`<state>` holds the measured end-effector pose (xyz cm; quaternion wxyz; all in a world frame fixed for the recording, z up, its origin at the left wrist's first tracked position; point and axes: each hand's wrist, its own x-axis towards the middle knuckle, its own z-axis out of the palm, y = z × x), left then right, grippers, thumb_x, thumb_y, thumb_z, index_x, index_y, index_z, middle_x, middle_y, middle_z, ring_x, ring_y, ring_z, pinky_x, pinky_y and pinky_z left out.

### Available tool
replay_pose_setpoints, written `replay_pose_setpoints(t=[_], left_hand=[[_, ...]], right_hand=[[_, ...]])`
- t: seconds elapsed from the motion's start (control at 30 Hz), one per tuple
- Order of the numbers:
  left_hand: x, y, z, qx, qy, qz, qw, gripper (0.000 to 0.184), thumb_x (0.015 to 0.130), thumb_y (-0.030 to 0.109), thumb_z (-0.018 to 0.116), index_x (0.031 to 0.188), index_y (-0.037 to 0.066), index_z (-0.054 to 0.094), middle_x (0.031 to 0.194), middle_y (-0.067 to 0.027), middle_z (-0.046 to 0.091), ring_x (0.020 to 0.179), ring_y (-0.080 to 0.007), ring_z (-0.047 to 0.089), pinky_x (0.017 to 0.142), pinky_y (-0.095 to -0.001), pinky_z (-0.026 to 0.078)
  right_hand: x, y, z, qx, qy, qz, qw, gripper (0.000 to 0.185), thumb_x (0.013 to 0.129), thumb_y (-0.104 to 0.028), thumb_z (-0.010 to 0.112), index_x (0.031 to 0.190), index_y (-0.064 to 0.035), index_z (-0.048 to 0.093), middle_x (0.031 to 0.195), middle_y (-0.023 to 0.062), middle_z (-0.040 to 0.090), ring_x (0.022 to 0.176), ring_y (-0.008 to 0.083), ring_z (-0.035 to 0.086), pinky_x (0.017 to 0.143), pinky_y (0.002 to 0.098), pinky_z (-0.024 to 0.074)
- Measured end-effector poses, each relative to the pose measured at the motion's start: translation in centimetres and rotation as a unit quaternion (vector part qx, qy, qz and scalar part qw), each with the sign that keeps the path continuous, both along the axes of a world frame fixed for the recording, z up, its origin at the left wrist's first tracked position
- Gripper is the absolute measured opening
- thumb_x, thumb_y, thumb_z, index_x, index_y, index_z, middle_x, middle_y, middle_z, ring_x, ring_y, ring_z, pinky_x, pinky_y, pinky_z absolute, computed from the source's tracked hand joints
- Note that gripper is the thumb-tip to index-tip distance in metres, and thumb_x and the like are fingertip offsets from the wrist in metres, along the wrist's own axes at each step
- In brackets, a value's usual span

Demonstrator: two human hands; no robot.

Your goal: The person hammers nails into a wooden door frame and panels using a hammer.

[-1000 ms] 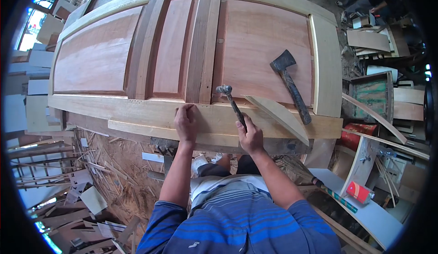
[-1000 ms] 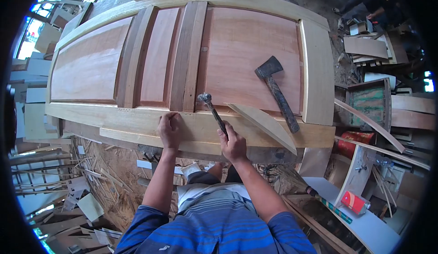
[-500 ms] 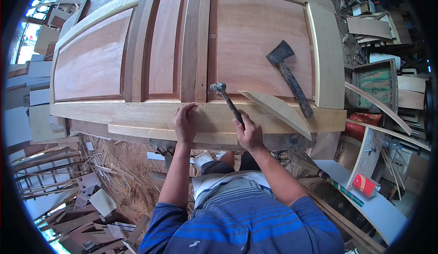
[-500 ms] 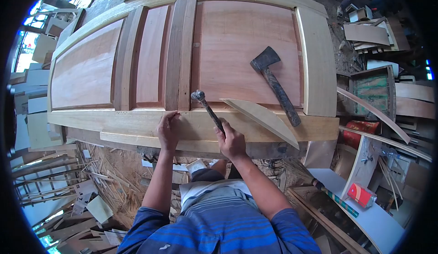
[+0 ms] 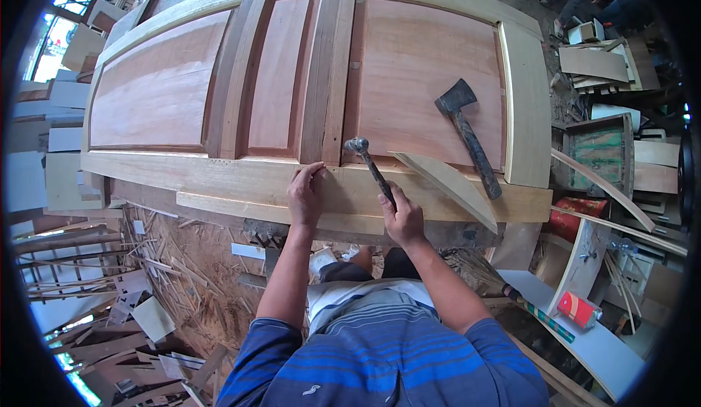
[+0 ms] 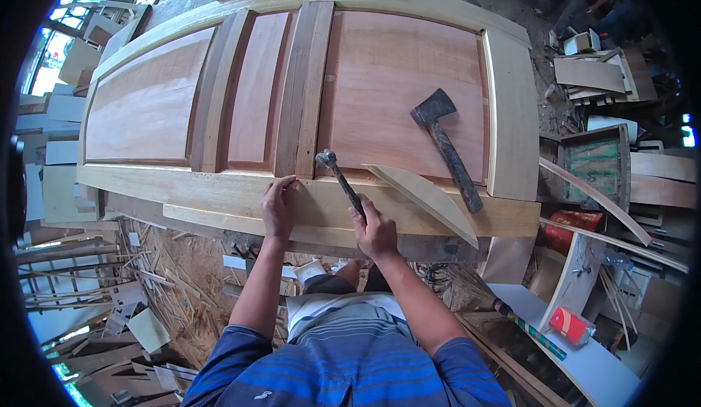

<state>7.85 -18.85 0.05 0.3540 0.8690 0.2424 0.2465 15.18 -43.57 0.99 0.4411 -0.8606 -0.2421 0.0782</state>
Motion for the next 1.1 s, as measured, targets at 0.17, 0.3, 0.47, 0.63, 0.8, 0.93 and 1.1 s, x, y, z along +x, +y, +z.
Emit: replay_pose_setpoints(t=[0.17, 0.3, 0.47, 0.63, 0.8, 0.93, 1.1], left_hand=[[0.0, -0.2, 0.4, 0.023, 0.020, -0.016, 0.999, 0.018, 0.099, 0.010, 0.078, 0.117, 0.009, 0.082, 0.108, -0.0115, 0.082, 0.101, -0.0344, 0.075, 0.092, -0.0455, 0.059], [0.0, -0.1, 0.0, 0.034, 0.021, -0.024, 0.999, 0.023, 0.098, 0.012, 0.080, 0.121, 0.011, 0.081, 0.108, -0.0101, 0.082, 0.100, -0.0332, 0.075, 0.091, -0.0446, 0.059], [0.0, -0.3, 0.0, -0.015, -0.013, 0.013, 1.000, 0.032, 0.094, 0.008, 0.084, 0.125, 0.011, 0.080, 0.104, -0.0093, 0.082, 0.092, -0.0291, 0.077, 0.084, -0.0416, 0.062], [-0.1, -0.3, -0.6, -0.035, -0.005, 0.023, 0.999, 0.042, 0.091, 0.008, 0.087, 0.132, 0.012, 0.074, 0.100, -0.0071, 0.082, 0.088, -0.0269, 0.077, 0.083, -0.0413, 0.063], [-0.3, -0.2, -0.4, -0.022, 0.012, 0.004, 1.000, 0.049, 0.095, 0.013, 0.084, 0.141, 0.016, 0.069, 0.102, -0.0063, 0.082, 0.098, -0.0307, 0.076, 0.090, -0.0456, 0.060], [-0.4, -0.2, 0.1, -0.037, 0.024, 0.007, 0.999, 0.052, 0.096, 0.013, 0.083, 0.145, 0.014, 0.066, 0.102, -0.0069, 0.082, 0.100, -0.0317, 0.076, 0.090, -0.0462, 0.060], [-0.4, -0.3, 0.1, -0.037, 0.031, 0.005, 0.999, 0.055, 0.097, 0.013, 0.082, 0.148, 0.014, 0.064, 0.102, -0.0076, 0.082, 0.101, -0.0320, 0.077, 0.090, -0.0457, 0.061]], right_hand=[[-0.1, -0.1, -0.1, 0.001, -0.009, 0.011, 1.000, 0.037, 0.111, -0.028, 0.068, 0.143, -0.0100, 0.067, 0.093, 0.0240, 0.078, 0.079, 0.0446, 0.078, 0.064, 0.0545, 0.0603], [0.0, -0.4, 0.8, -0.027, 0.005, 0.057, 0.998, 0.043, 0.110, -0.028, 0.069, 0.149, -0.0104, 0.066, 0.101, 0.0233, 0.080, 0.086, 0.0445, 0.079, 0.068, 0.0543, 0.0613], [-0.6, 0.5, 3.2, 0.029, -0.042, 0.089, 0.995, 0.042, 0.111, -0.024, 0.070, 0.147, -0.0041, 0.066, 0.108, 0.0244, 0.079, 0.093, 0.0440, 0.080, 0.073, 0.0509, 0.0627], [-0.6, 0.8, 3.2, -0.013, -0.032, 0.110, 0.993, 0.044, 0.112, -0.030, 0.067, 0.151, -0.0094, 0.065, 0.109, 0.0240, 0.081, 0.095, 0.0442, 0.080, 0.075, 0.0525, 0.0631], [-0.6, 0.9, 5.3, -0.072, -0.013, 0.122, 0.990, 0.043, 0.112, -0.030, 0.067, 0.149, -0.0100, 0.066, 0.108, 0.0240, 0.081, 0.095, 0.0442, 0.080, 0.075, 0.0530, 0.0632], [-1.2, 1.3, 7.5, 0.055, -0.080, 0.104, 0.990, 0.043, 0.111, -0.029, 0.068, 0.150, -0.0117, 0.065, 0.106, 0.0244, 0.080, 0.092, 0.0454, 0.079, 0.073, 0.0545, 0.0625], [-1.3, 0.8, 5.8, -0.090, -0.024, 0.129, 0.987, 0.046, 0.110, -0.025, 0.069, 0.153, -0.0083, 0.061, 0.112, 0.0242, 0.080, 0.095, 0.0458, 0.080, 0.076, 0.0530, 0.0639]])
